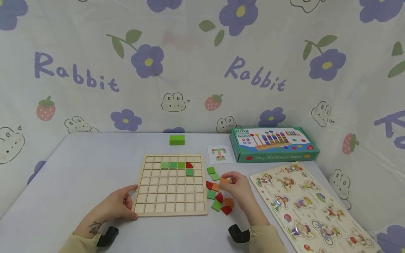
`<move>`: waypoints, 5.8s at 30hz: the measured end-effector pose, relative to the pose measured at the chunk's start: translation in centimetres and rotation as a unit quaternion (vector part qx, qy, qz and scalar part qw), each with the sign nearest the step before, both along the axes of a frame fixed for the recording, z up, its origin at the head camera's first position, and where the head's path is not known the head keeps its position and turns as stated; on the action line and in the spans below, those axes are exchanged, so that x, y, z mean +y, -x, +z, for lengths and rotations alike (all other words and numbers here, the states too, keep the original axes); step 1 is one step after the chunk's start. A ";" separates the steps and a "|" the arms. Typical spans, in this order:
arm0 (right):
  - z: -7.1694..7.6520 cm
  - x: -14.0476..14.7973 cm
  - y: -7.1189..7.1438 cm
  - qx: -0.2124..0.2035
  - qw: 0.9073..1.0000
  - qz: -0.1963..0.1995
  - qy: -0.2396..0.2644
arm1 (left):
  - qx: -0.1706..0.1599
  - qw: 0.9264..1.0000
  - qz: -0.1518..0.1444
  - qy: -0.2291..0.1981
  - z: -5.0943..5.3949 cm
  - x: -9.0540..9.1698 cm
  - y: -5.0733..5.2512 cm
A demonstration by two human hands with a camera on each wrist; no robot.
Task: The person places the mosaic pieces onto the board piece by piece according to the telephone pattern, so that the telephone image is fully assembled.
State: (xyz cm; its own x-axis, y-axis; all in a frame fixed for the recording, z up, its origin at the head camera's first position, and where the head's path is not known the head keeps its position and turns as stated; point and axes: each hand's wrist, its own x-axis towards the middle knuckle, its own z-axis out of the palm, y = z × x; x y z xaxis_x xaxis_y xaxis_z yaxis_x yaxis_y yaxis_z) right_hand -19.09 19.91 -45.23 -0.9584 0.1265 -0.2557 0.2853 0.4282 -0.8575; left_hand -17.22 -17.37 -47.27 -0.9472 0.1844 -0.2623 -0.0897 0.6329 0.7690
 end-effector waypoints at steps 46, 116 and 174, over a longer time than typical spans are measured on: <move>1.0 -2.1 1.1 0.012 0.996 0.051 -0.070 | -0.008 1.000 0.002 -0.003 0.1 -0.1 0.1; 0.9 -19.0 11.0 0.127 0.883 0.319 -0.320 | -0.008 1.000 -0.004 -0.006 0.4 -0.1 0.0; -0.9 -0.9 -2.4 -0.047 0.974 0.118 -0.186 | -0.025 1.000 0.010 0.003 0.4 0.0 0.0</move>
